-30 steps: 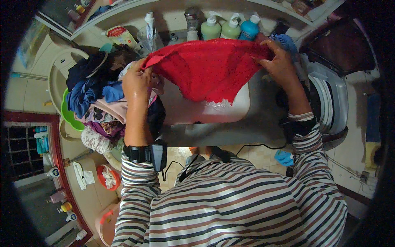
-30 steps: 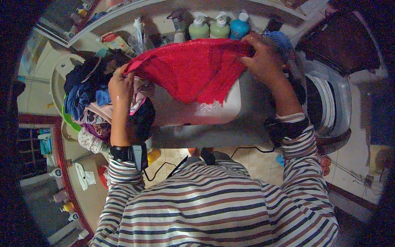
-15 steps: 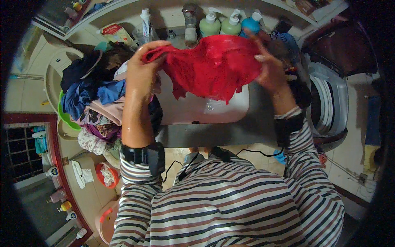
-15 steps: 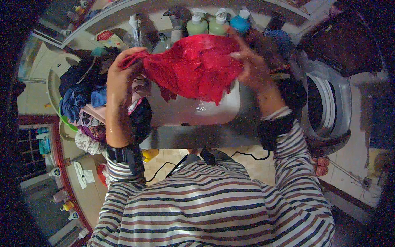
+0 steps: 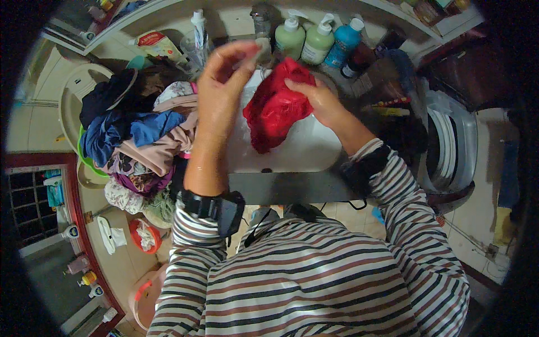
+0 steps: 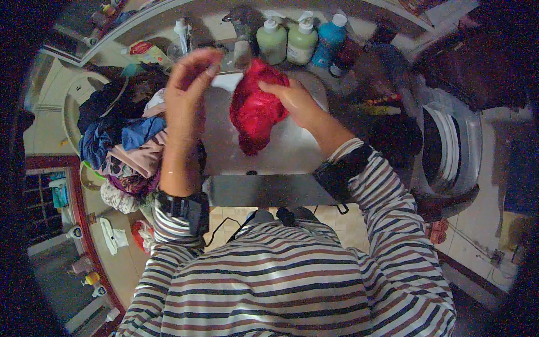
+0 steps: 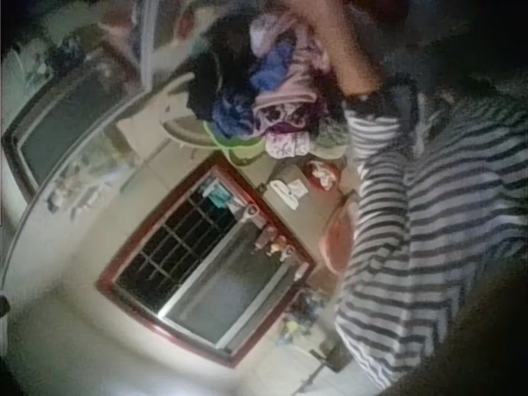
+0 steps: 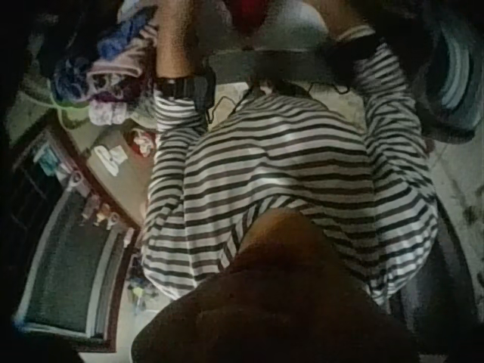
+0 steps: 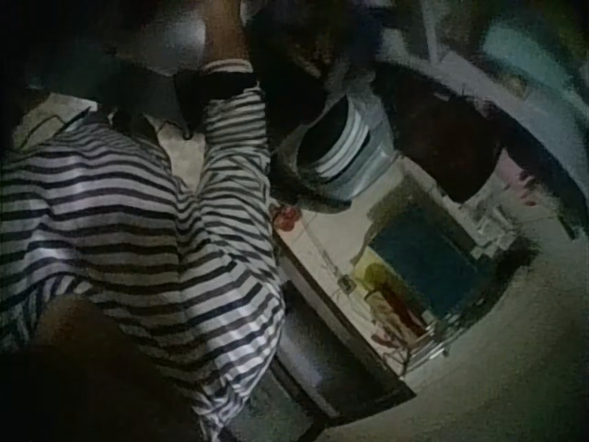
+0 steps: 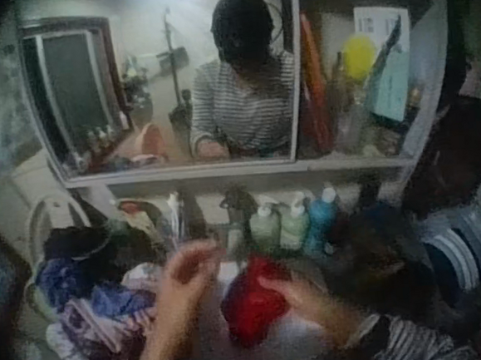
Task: The person hand-washes multiple small garments in a bathroom sink. They wet, rub, rinse, and wring each item individually, then place the washed pieces into a nearby washing machine. The sequence includes handling a gray cloth, a red item, a black item, and a blue item.
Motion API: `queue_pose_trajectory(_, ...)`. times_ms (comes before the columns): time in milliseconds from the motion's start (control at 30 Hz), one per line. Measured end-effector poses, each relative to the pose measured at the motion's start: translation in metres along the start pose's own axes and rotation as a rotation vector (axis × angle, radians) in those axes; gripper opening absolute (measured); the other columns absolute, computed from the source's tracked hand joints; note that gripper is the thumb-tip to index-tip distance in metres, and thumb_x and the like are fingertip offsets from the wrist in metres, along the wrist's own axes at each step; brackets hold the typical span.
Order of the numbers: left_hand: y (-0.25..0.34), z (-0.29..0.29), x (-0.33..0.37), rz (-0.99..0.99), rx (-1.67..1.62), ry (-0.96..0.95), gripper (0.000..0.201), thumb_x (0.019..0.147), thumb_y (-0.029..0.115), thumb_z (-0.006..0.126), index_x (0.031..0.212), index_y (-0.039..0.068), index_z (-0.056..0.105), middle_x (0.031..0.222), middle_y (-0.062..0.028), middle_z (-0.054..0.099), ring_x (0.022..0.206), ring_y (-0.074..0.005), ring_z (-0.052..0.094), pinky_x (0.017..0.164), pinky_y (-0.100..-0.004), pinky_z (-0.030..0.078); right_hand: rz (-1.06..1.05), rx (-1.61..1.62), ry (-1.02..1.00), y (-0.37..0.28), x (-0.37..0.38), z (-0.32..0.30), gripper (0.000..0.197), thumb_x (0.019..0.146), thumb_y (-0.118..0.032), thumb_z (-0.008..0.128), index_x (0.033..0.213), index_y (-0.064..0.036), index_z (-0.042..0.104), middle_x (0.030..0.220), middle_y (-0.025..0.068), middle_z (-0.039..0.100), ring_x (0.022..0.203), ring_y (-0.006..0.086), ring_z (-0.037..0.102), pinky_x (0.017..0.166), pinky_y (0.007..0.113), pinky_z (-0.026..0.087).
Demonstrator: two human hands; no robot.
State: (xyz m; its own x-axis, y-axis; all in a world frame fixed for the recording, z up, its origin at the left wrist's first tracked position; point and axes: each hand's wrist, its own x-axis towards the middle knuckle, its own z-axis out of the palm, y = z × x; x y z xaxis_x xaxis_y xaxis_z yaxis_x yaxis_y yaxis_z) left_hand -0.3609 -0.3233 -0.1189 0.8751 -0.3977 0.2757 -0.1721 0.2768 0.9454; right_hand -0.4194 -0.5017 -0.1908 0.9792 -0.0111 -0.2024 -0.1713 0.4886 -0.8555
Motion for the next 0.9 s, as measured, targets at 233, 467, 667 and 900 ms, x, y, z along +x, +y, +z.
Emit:
queue_pose_trajectory(233,-0.153,-0.005,-0.079,-0.813,0.235,0.249,0.052,0.078,0.014,0.055,0.126,0.004,0.037,0.115,-0.0126,0.053,0.103,-0.0247,0.051,0.089,-0.0334,0.038,-0.044,-1.524,0.331,0.126,0.022,-0.081,0.04,0.075,-0.023,0.061,0.112,-0.0081,0.052,0.117,0.0182,0.047,0.105,0.031,0.048,0.085,0.037,0.043)
queue_pose_trajectory(467,-0.304,-0.067,-0.087,-0.826,0.474,-0.194,0.057,0.079,0.024,0.051,0.129,0.009,0.031,0.124,-0.0192,0.043,0.113,-0.034,0.042,0.097,-0.0407,0.031,-0.099,-1.965,-0.122,0.146,0.033,-0.073,0.038,0.074,-0.025,0.061,0.11,-0.0164,0.055,0.123,0.0188,0.038,0.11,0.0412,0.04,0.091,0.045,0.037)
queue_pose_trajectory(667,-0.338,-0.096,-0.081,-0.783,0.645,-0.185,0.045,0.077,0.036,0.048,0.12,0.021,0.051,0.136,-0.0196,0.029,0.119,-0.0409,0.032,0.1,-0.0425,0.026,0.107,-1.894,0.201,0.131,0.044,-0.054,0.048,0.071,-0.03,0.064,0.114,-0.0143,0.047,0.123,0.0164,0.036,0.106,0.0341,0.046,0.087,0.045,0.039)
queue_pose_trajectory(900,-0.248,-0.072,-0.091,-0.731,1.476,-0.64,0.048,0.081,0.024,0.045,0.128,0.019,0.038,0.137,-0.0162,0.023,0.118,-0.0385,0.037,0.097,-0.047,0.03,-0.063,-1.922,0.107,0.121,0.034,-0.079,0.054,0.071,-0.03,0.066,0.116,-0.0065,0.046,0.114,0.019,0.042,0.097,0.038,0.051,0.081,0.044,0.043)
